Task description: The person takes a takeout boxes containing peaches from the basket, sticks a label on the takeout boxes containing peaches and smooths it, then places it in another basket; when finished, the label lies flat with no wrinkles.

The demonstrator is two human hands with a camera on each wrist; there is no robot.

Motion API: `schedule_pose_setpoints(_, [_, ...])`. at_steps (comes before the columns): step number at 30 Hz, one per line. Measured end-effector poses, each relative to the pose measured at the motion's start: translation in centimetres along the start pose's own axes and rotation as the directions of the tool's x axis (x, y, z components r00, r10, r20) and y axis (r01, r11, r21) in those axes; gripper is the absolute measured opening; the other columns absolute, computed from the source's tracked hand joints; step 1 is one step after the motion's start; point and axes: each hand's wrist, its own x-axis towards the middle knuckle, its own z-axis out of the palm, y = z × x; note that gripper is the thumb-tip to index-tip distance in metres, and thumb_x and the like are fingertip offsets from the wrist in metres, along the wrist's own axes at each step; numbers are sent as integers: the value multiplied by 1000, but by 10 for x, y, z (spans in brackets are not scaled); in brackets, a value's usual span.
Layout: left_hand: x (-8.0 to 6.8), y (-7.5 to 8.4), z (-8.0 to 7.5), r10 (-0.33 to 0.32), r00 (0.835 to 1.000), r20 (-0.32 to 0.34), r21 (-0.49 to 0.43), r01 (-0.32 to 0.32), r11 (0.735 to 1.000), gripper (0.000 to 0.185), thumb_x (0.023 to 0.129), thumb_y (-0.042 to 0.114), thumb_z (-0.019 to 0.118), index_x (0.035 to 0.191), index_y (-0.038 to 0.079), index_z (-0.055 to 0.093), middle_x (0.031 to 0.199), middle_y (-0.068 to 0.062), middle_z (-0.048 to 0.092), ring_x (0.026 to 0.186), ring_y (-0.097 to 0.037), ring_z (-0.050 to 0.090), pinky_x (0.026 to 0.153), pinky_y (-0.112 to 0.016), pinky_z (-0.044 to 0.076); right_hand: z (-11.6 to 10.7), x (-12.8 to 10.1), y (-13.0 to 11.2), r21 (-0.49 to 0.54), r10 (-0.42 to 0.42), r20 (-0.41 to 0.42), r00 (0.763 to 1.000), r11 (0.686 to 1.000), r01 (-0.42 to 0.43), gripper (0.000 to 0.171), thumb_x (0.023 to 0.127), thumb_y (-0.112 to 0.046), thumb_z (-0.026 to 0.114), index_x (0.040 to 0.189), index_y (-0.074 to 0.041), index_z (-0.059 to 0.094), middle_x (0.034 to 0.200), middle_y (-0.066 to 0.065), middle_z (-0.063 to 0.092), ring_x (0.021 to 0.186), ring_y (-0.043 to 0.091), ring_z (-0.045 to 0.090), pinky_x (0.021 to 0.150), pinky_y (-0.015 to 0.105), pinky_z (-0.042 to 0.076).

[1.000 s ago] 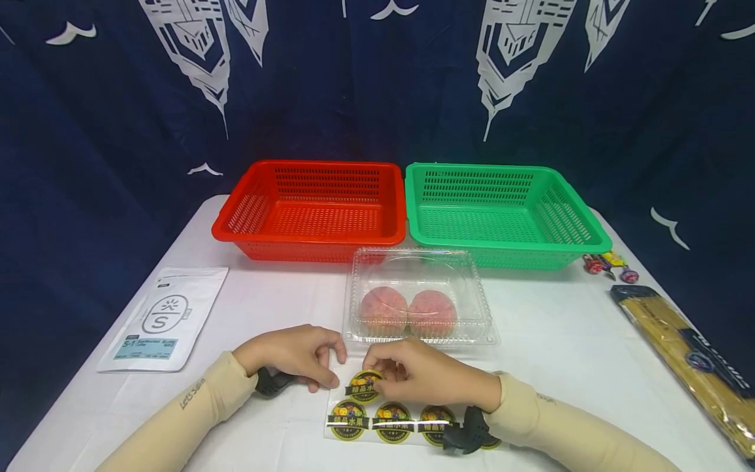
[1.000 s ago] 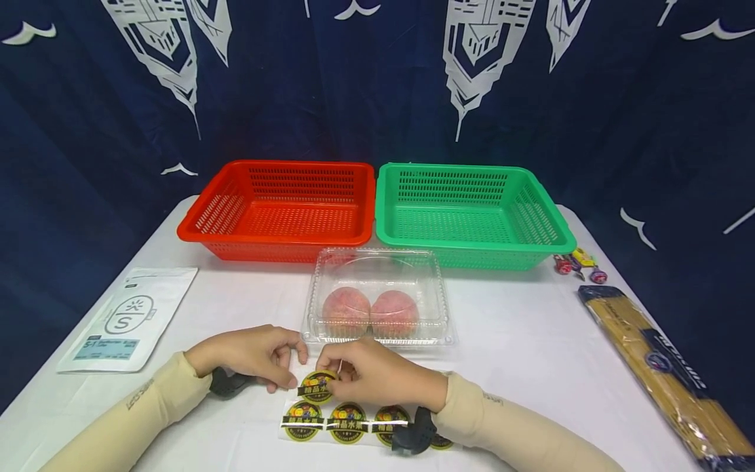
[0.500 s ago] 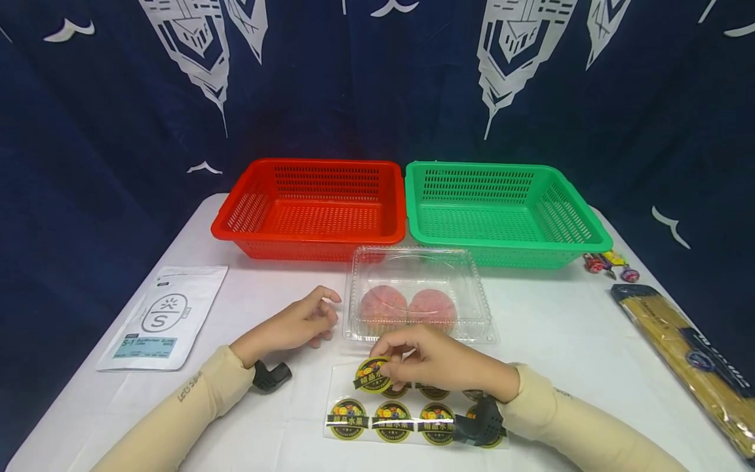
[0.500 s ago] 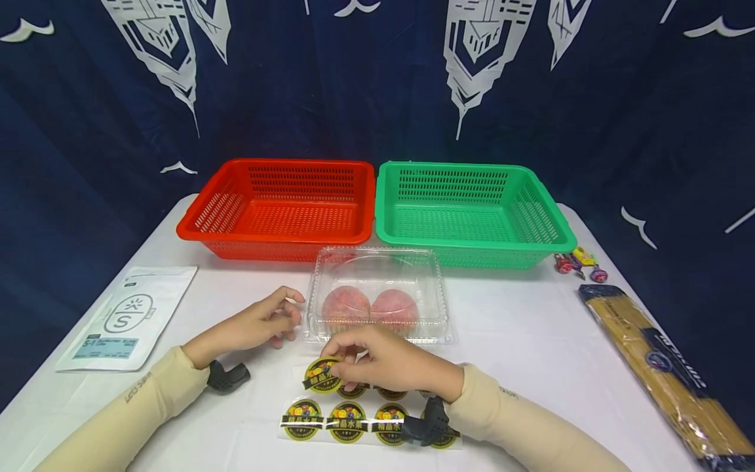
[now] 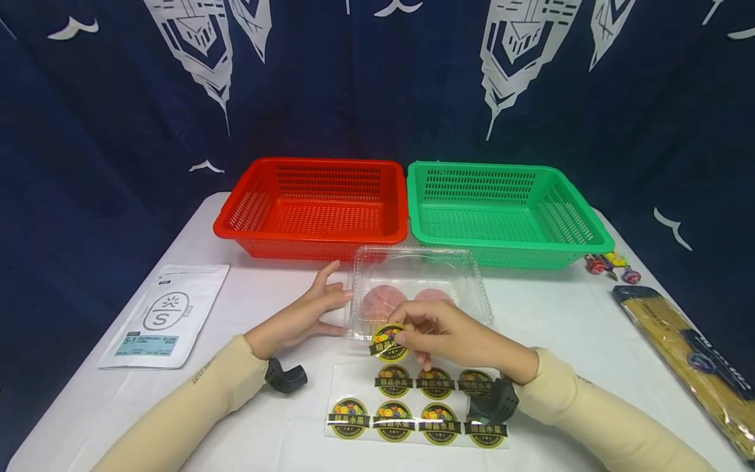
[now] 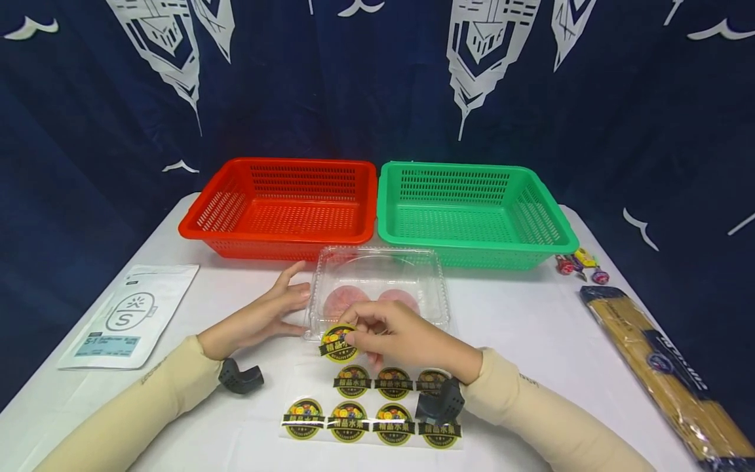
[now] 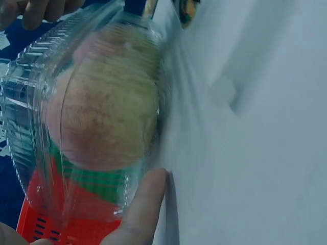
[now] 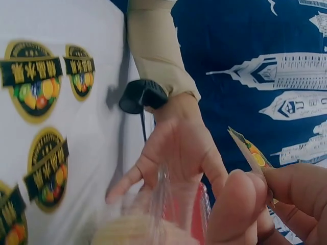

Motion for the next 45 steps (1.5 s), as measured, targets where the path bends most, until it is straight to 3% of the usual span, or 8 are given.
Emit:
schedule_pose_setpoints(10, [12,3,9,-11,1000,16,-95,12,995,103,102,22,61,172,31,-15,175,-29,-3,163,-49,3,115,-81,30,-26,2,-4,29,120,-86,989,993,-118,10,103,4,65,110,8,61,74,12,61,59,12,60,54,28,59])
schedule_pose_setpoints(17, [14,8,14,-39,999,0,-123,39,992,104,102,21,60,171,32,-17,175,-28,-9,164,-48,-4,116,-86,21,-46,7,-4,95,231,-147,962,971,-218,13,104,1,64,112,9,60,80,12,66,62,11,61,56,25,58])
schedule_pose_setpoints(25, [16,12,19,-69,997,27,-132,72,989,110,99,20,62,170,34,-22,175,-27,-16,163,-51,-5,114,-89,15,-66,10,-2,65,302,-193,934,953,-295,16,105,-2,63,116,9,60,82,12,68,63,12,62,60,26,58])
schedule_pose_setpoints(31, [18,14,21,-68,997,44,-108,72,991,114,97,17,64,169,37,-23,175,-29,-16,163,-52,-4,112,-91,15,-79,17,4,50,380,-198,904,925,-378,17,104,-4,65,115,7,59,80,6,70,61,9,60,59,24,57])
schedule_pose_setpoints(39, [22,7,20,-48,997,54,-35,50,998,116,94,19,66,170,35,-20,174,-32,-7,160,-58,7,109,-92,22,-84,21,15,53,402,-193,895,915,-400,22,102,-2,67,119,9,59,77,2,69,57,7,59,55,23,57])
schedule_pose_setpoints(45, [23,4,17,-44,998,55,-9,45,999,115,96,21,67,170,36,-20,175,-30,-13,161,-56,1,109,-90,24,-82,24,20,31,391,-214,895,919,-394,23,101,-2,69,119,9,59,75,2,66,56,7,57,53,22,55])
